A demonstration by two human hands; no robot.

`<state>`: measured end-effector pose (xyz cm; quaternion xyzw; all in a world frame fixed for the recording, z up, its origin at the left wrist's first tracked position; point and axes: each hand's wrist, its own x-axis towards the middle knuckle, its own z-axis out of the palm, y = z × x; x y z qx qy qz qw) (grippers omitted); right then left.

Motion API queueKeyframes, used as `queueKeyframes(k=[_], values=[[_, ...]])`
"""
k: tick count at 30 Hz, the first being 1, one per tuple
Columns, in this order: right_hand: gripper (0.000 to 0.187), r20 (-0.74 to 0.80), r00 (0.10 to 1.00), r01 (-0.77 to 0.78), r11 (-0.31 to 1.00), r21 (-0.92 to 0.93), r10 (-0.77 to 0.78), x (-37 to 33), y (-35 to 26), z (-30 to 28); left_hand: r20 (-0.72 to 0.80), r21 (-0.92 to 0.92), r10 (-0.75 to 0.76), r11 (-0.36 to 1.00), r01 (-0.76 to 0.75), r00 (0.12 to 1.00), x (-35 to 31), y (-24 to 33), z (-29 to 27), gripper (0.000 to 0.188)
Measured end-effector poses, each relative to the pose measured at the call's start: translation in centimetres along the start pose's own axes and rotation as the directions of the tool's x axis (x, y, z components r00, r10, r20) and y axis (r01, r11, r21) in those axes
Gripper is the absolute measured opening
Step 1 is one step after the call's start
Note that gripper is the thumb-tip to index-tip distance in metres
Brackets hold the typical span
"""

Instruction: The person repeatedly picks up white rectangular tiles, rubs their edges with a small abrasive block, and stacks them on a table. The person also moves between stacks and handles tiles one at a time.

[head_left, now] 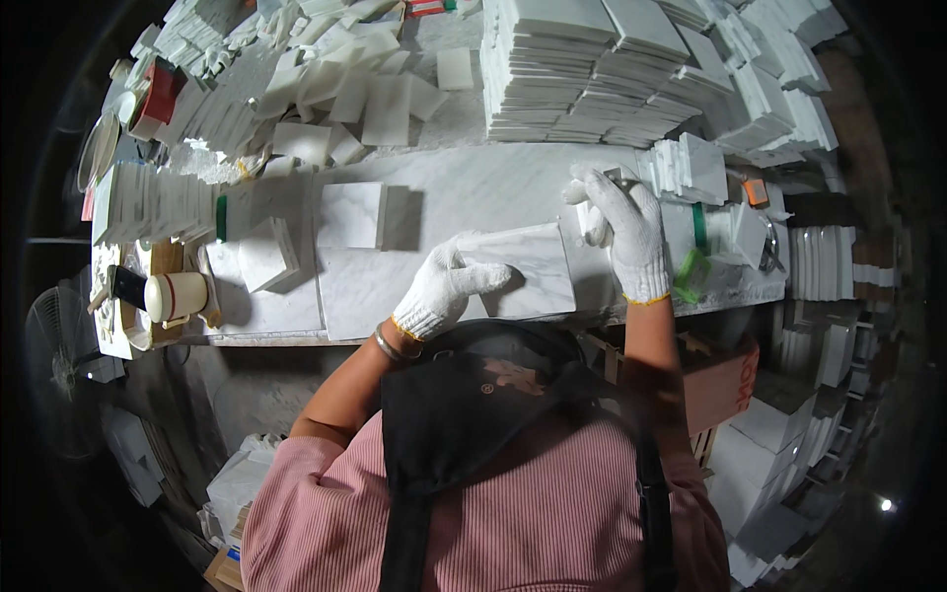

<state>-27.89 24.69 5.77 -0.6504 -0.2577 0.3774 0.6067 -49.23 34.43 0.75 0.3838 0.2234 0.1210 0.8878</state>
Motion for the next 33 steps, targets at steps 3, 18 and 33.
queueKeyframes(k=[3, 18, 33], values=[[0.031, -0.025, 0.998, -0.049, 0.999, 0.007, 0.050, -1.4, 0.3, -0.3, 0.015, -0.021, 0.015, 1.000, -0.015, 1.000, 0.1, 0.1, -0.2, 0.042], [0.029, 0.162, 0.986, 0.047, 0.991, -0.122, -0.027, -4.7, -1.7, 0.6, 0.084, -0.112, 0.020, 0.994, -0.010, 0.996, 0.3, -1.3, -0.5, 0.039], [0.027, -0.026, 0.996, -0.087, 0.990, 0.111, 0.090, -5.3, 3.2, 0.2, -0.009, -0.009, -0.041, 0.999, 0.041, 0.999, -0.4, -1.5, 0.1, 0.037]])
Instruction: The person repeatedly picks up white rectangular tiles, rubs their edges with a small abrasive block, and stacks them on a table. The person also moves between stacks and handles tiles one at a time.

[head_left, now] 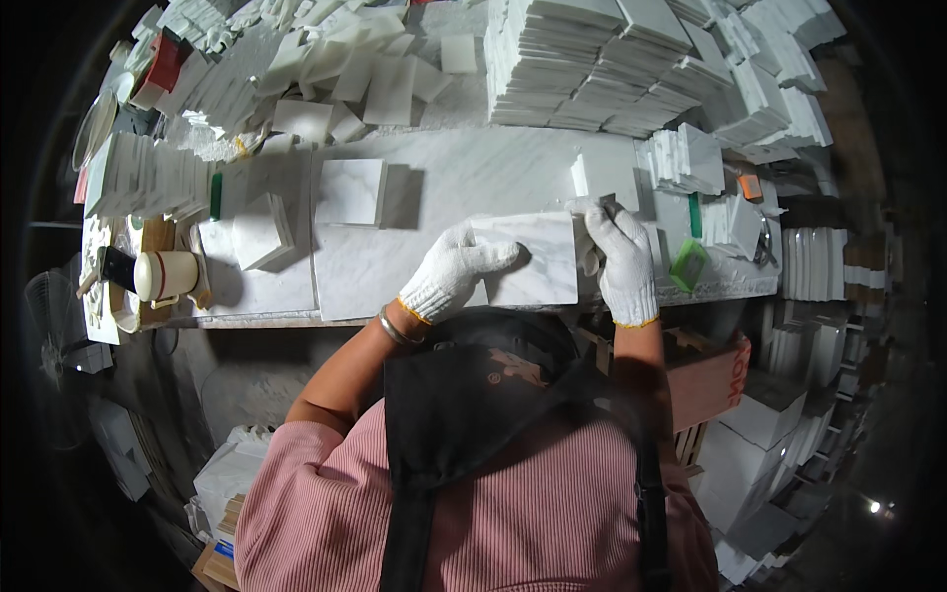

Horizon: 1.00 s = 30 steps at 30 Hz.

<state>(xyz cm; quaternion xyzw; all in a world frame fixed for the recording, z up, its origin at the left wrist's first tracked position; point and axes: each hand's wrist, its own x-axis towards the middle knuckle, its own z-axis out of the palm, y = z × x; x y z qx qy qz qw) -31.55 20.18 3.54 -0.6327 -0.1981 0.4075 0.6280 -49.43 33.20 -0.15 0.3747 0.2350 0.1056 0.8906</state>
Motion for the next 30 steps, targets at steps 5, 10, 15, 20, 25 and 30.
queueKeyframes(k=[5, 10, 15, 20, 25, 30], values=[[0.027, 0.093, 0.995, 0.049, 0.999, -0.019, -0.047, -2.0, 2.3, -0.9, 0.038, 0.022, -0.035, 0.999, 0.034, 0.999, 0.7, -0.3, -1.0, 0.039], [0.034, 0.041, 0.994, -0.101, 0.989, 0.112, 0.097, -2.0, 2.5, -0.4, -0.109, -0.231, 0.052, 0.970, -0.076, 0.993, 1.3, -1.2, 0.5, 0.033], [0.029, -0.058, 0.997, -0.037, 0.952, 0.305, 0.057, -2.2, 3.1, -1.0, -0.083, -0.100, -0.003, 0.995, -0.006, 0.997, 0.8, -2.0, 0.7, 0.046], [0.027, -0.165, 0.986, 0.056, 0.966, 0.252, -0.014, -2.9, 2.1, -1.0, 0.144, 0.099, -0.180, 0.981, 0.167, 0.973, -1.0, -2.4, -0.8, 0.043], [0.026, -0.226, 0.971, 0.112, 0.985, 0.129, -0.081, -4.4, 1.5, -1.4, 0.128, 0.151, -0.260, 0.959, 0.241, 0.957, -0.9, -1.6, -1.6, 0.061], [0.026, 0.243, 0.727, 0.647, 0.520, -0.558, -0.643, -5.0, 0.1, -1.4, 0.408, -0.309, -0.311, 0.837, 0.451, 0.858, 0.3, -1.1, -0.5, 0.085]])
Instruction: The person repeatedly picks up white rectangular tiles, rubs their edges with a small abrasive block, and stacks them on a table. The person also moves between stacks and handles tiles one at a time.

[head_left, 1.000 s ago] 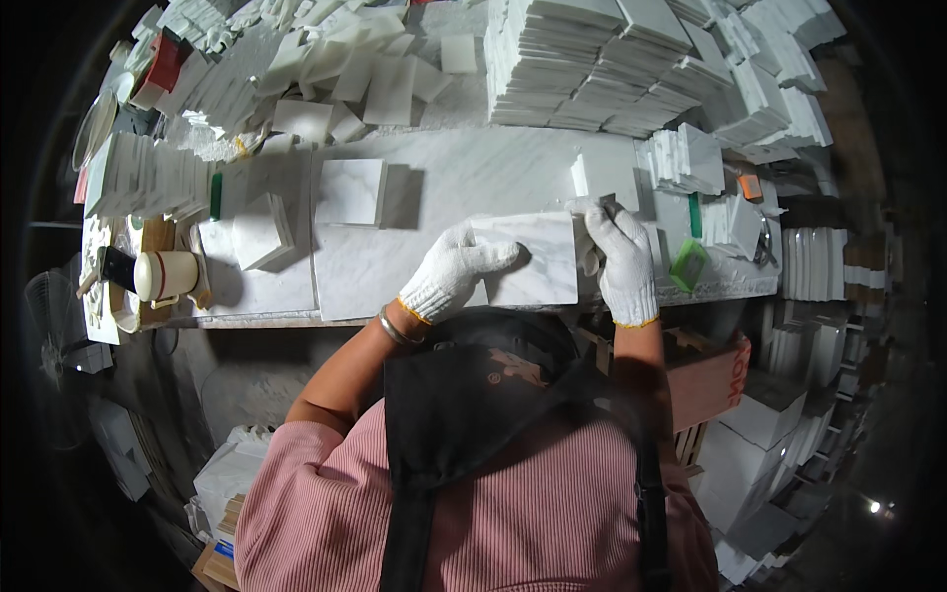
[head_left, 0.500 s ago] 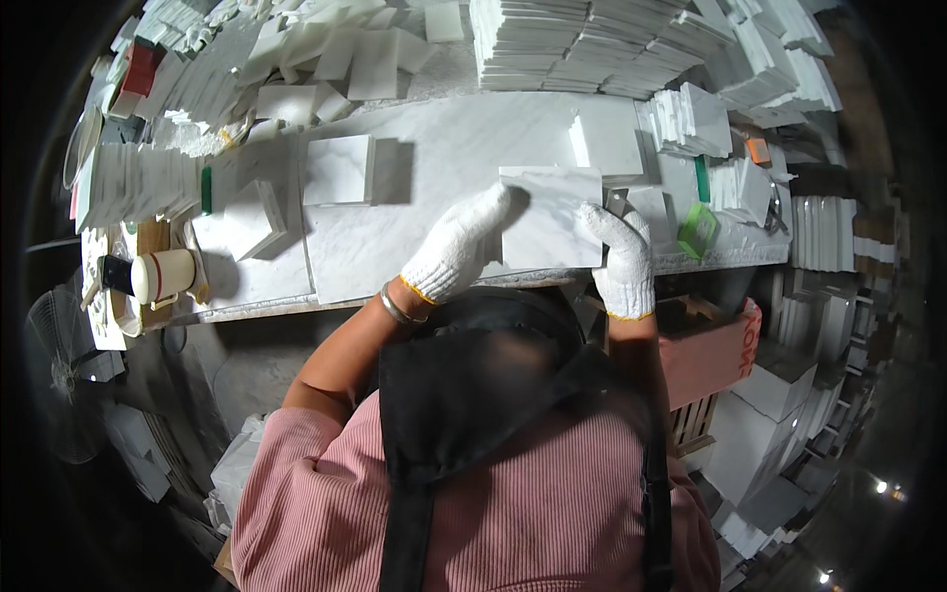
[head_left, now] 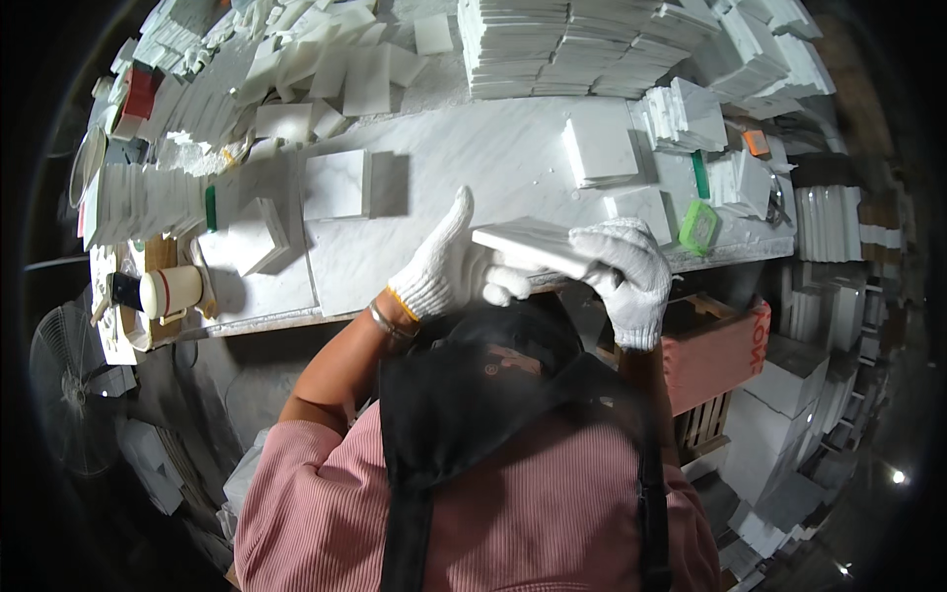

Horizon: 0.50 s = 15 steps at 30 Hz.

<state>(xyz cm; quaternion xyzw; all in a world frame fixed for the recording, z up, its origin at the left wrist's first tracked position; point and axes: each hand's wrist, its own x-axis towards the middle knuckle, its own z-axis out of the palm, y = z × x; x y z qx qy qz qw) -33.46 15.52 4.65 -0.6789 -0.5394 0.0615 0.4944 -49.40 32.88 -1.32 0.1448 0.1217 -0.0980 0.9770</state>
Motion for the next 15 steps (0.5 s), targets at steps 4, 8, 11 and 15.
queueKeyframes(k=[4, 8, 11, 15], values=[[0.023, 0.161, 0.975, -0.178, 0.968, 0.176, 0.150, -0.8, 0.5, -0.4, -0.140, -0.032, 0.054, 0.998, -0.059, 0.989, 0.8, -0.6, 2.2, 0.062], [0.018, -0.034, 0.963, -0.252, 0.941, 0.227, 0.266, -1.3, 0.4, -3.5, -0.217, 0.194, 0.270, 0.954, -0.229, 0.938, 1.8, -1.2, 3.3, 0.053], [0.037, -0.150, 0.765, -0.545, 0.754, 0.367, 0.626, -3.1, 1.4, -5.3, -0.193, 0.326, 0.403, 0.886, -0.329, 0.895, 2.8, -2.1, 4.6, 0.053], [0.051, -0.045, 0.774, -0.513, 0.668, 0.539, 0.631, -4.9, 2.1, -6.8, -0.163, 0.344, 0.430, 0.868, -0.357, 0.888, 4.5, -3.7, 5.8, 0.054]])
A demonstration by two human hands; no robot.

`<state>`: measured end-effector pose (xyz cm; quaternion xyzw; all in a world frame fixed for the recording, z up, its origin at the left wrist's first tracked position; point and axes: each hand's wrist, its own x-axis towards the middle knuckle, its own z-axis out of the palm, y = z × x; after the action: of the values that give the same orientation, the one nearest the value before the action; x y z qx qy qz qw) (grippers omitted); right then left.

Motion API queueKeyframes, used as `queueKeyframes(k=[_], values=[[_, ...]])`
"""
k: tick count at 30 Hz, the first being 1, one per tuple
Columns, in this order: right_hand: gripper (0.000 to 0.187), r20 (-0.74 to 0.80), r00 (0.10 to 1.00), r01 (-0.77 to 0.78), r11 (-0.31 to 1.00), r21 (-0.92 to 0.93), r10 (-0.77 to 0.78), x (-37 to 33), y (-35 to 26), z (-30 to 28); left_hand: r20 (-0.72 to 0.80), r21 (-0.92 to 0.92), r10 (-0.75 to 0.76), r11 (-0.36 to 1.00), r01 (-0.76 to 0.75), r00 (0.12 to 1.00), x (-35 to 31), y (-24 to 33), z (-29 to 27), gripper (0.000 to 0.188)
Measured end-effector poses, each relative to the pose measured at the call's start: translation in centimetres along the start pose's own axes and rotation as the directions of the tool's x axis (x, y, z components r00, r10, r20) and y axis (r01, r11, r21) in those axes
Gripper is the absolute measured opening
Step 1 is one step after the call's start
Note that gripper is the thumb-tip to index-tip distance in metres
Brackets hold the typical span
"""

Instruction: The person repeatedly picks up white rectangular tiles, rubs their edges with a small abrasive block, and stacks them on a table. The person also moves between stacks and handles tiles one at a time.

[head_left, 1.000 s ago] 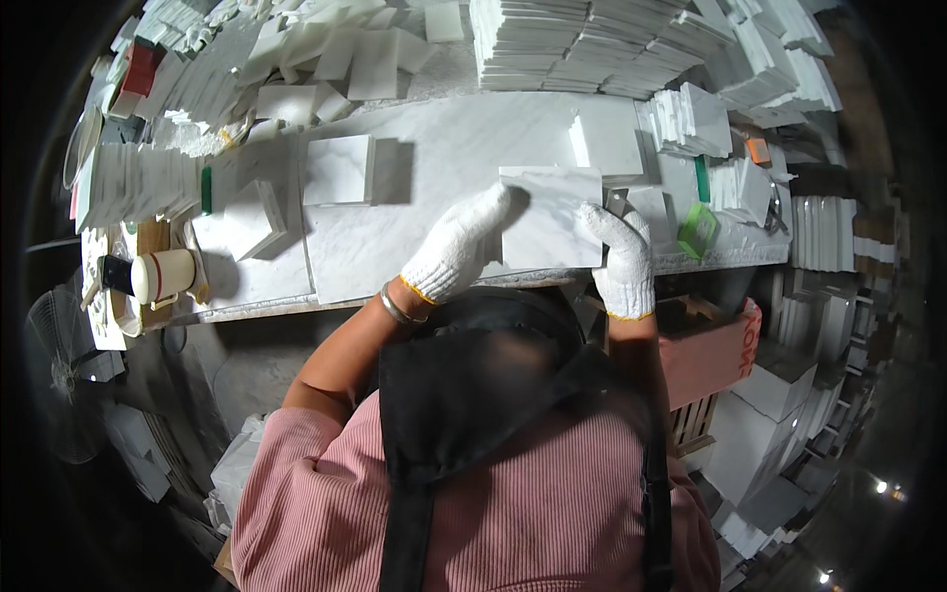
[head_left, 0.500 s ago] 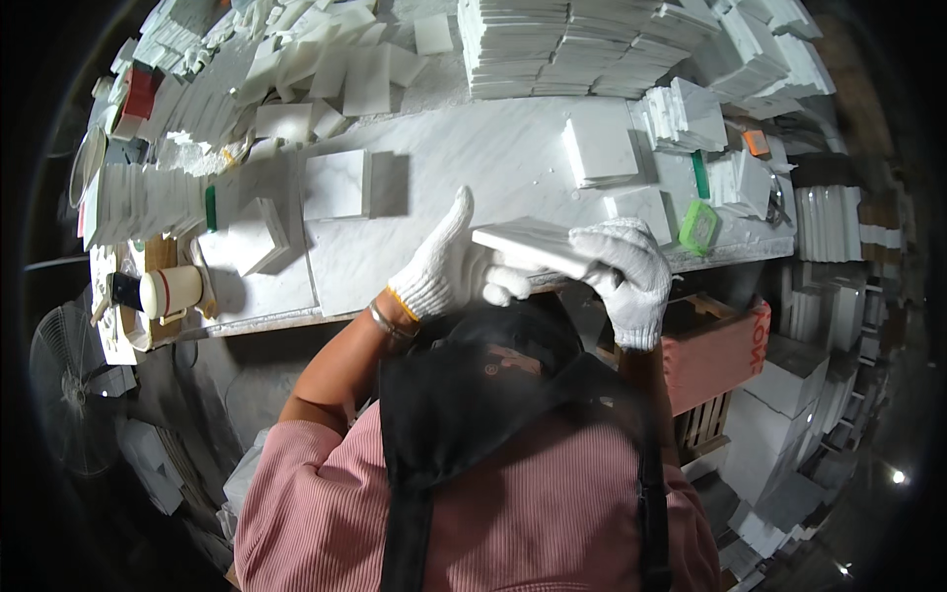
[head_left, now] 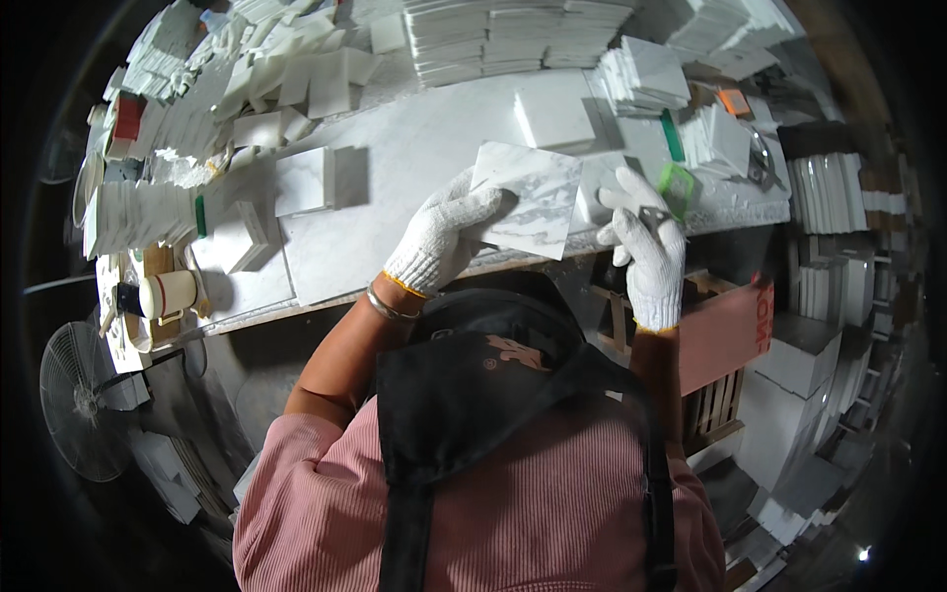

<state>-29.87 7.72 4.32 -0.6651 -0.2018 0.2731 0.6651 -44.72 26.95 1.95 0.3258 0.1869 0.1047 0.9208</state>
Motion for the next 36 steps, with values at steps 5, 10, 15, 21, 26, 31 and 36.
queueKeyframes(k=[5, 10, 15, 21, 26, 31, 36], values=[[0.055, 0.060, 0.993, -0.101, 0.994, 0.047, 0.098, -0.5, 0.6, -1.7, 0.015, -0.005, -0.009, 1.000, 0.009, 1.000, 0.2, -2.8, 3.2, 0.049], [0.054, 0.112, 0.952, -0.285, 0.958, -0.008, 0.284, -3.9, 1.4, -3.4, -0.011, -0.072, 0.048, 0.996, -0.048, 0.999, -0.2, -5.4, 5.1, 0.042], [0.064, 0.131, 0.943, -0.309, 0.951, -0.005, 0.307, -6.3, 2.5, -6.7, -0.132, -0.090, 0.076, 0.992, -0.089, 0.988, -0.6, -8.1, 5.5, 0.037], [0.101, 0.076, 0.995, 0.073, 0.989, -0.126, -0.064, -6.1, 1.6, -6.5, -0.107, -0.124, 0.045, 0.991, -0.058, 0.993, -1.5, -10.3, 7.5, 0.029], [0.080, 0.072, 0.981, 0.188, 0.965, -0.184, -0.178, -5.6, 2.2, -7.0, -0.056, -0.151, 0.026, 0.988, -0.034, 0.998, -1.6, -12.3, 7.8, 0.023], [0.055, -0.129, 0.990, -0.048, 0.996, 0.072, 0.057, -5.0, 1.6, -10.9, -0.089, -0.164, 0.003, 0.986, -0.018, 0.996, -1.9, -12.1, 9.6, 0.034], [0.045, -0.243, 0.970, -0.049, 0.967, -0.251, -0.014, -5.0, 0.3, -13.9, -0.114, -0.063, 0.000, 0.998, -0.007, 0.993, -1.8, -12.5, 9.9, 0.047]])
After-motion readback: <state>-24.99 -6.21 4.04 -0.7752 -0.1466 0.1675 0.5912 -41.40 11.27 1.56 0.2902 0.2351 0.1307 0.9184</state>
